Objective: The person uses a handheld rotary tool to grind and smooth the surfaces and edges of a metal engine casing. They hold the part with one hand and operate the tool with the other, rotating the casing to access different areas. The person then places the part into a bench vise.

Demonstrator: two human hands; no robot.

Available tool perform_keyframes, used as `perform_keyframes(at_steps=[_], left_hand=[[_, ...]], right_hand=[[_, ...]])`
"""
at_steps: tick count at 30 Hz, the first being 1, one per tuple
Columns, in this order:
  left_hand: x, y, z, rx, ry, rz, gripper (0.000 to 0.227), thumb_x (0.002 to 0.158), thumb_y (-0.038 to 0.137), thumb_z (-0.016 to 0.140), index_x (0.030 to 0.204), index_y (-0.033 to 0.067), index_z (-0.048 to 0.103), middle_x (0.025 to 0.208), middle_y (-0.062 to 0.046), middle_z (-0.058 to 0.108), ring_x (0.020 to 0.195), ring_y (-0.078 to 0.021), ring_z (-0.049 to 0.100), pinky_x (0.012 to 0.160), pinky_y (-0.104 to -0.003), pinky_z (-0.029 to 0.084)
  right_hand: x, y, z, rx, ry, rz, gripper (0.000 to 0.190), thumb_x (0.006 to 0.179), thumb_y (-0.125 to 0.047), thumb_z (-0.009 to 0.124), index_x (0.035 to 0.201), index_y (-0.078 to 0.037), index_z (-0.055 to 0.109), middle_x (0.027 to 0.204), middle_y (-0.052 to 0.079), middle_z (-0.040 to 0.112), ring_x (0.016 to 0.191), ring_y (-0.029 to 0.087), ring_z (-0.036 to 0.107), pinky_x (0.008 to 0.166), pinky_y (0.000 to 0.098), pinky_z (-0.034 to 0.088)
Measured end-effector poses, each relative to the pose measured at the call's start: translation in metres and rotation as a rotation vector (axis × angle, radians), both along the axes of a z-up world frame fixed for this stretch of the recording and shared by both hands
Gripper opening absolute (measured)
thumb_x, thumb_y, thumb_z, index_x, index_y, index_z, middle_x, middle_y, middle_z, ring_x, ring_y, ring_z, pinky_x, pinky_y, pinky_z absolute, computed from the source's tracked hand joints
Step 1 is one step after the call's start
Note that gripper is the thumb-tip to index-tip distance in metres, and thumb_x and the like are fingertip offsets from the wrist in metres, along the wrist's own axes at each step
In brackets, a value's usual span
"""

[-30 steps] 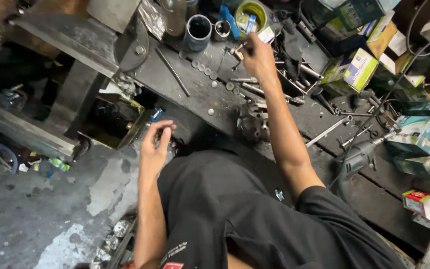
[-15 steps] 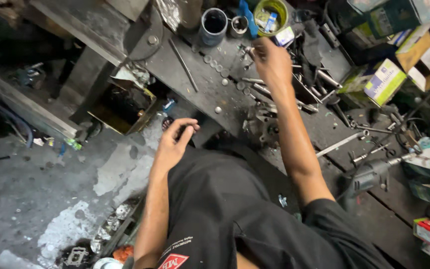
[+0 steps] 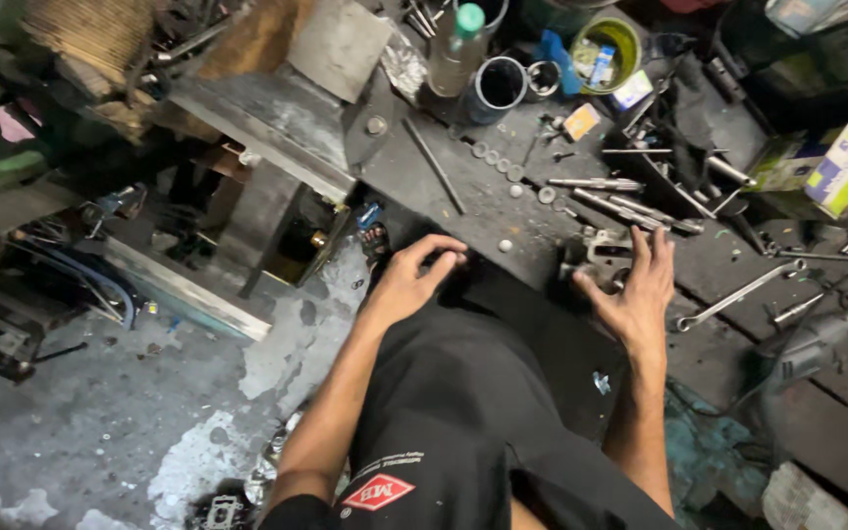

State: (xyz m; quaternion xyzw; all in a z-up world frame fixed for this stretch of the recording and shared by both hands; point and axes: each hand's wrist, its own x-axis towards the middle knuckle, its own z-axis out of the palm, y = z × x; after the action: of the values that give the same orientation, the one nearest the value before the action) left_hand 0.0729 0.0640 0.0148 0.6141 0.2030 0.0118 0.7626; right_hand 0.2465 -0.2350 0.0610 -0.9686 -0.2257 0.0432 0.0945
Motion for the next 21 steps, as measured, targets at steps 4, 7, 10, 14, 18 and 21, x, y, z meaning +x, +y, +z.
perform_keyframes(at_steps=[4,7,10,14,18,21], left_hand=[[-0.001,0.015,-0.015,-0.001,-0.069,-0.081,0.021,0.102,0.021,0.063,0.117,0.0079,0.071,0.106,-0.006,0.078,0.103,-0.0138,0.074,0.087,-0.029,0.056],[-0.009,0.024,-0.025,-0.001,-0.134,-0.107,0.022,0.103,0.021,0.063,0.117,0.0071,0.07,0.108,-0.008,0.078,0.104,-0.0156,0.074,0.091,-0.031,0.056],[-0.019,0.031,-0.033,-0.037,-0.203,-0.122,0.023,0.103,0.021,0.062,0.119,0.0065,0.069,0.109,-0.009,0.077,0.107,-0.0169,0.073,0.095,-0.032,0.055],[-0.032,0.037,-0.046,-0.082,-0.205,-0.13,0.022,0.103,0.021,0.062,0.118,0.0069,0.068,0.109,-0.008,0.076,0.107,-0.0171,0.073,0.096,-0.033,0.055],[-0.045,0.037,-0.056,-0.056,-0.223,-0.049,0.023,0.103,0.022,0.06,0.12,0.0077,0.067,0.11,-0.007,0.076,0.108,-0.0169,0.072,0.098,-0.032,0.054],[-0.05,0.024,-0.056,-0.035,-0.235,0.06,0.023,0.104,0.022,0.06,0.12,0.0069,0.067,0.111,-0.008,0.075,0.108,-0.0182,0.072,0.098,-0.033,0.054]], right_hand=[[-0.009,0.014,-0.013,-0.223,0.034,-0.1,0.128,0.063,-0.061,0.091,0.167,-0.017,0.03,0.172,0.024,0.011,0.152,0.054,0.019,0.113,0.0683,0.023],[-0.009,0.023,-0.008,-0.182,0.094,-0.261,0.133,0.057,-0.061,0.089,0.167,-0.022,0.026,0.171,0.023,0.009,0.151,0.047,0.029,0.116,0.0659,0.028],[-0.007,0.027,-0.001,-0.199,0.15,-0.294,0.131,0.057,-0.059,0.09,0.167,-0.024,0.029,0.176,0.019,0.011,0.154,0.044,0.031,0.115,0.0653,0.03],[-0.004,0.02,-0.001,-0.191,0.167,-0.339,0.129,0.055,-0.056,0.089,0.167,-0.026,0.031,0.176,0.017,0.017,0.148,0.045,0.038,0.115,0.0573,0.039],[0.006,0.007,-0.016,-0.126,0.102,-0.189,0.126,0.057,-0.049,0.092,0.166,-0.023,0.035,0.172,0.022,0.02,0.151,0.045,0.036,0.116,0.055,0.04],[0.016,-0.013,-0.023,-0.079,0.1,-0.141,0.123,0.057,-0.048,0.093,0.162,-0.019,0.037,0.17,0.023,0.024,0.151,0.044,0.035,0.117,0.0534,0.041]])
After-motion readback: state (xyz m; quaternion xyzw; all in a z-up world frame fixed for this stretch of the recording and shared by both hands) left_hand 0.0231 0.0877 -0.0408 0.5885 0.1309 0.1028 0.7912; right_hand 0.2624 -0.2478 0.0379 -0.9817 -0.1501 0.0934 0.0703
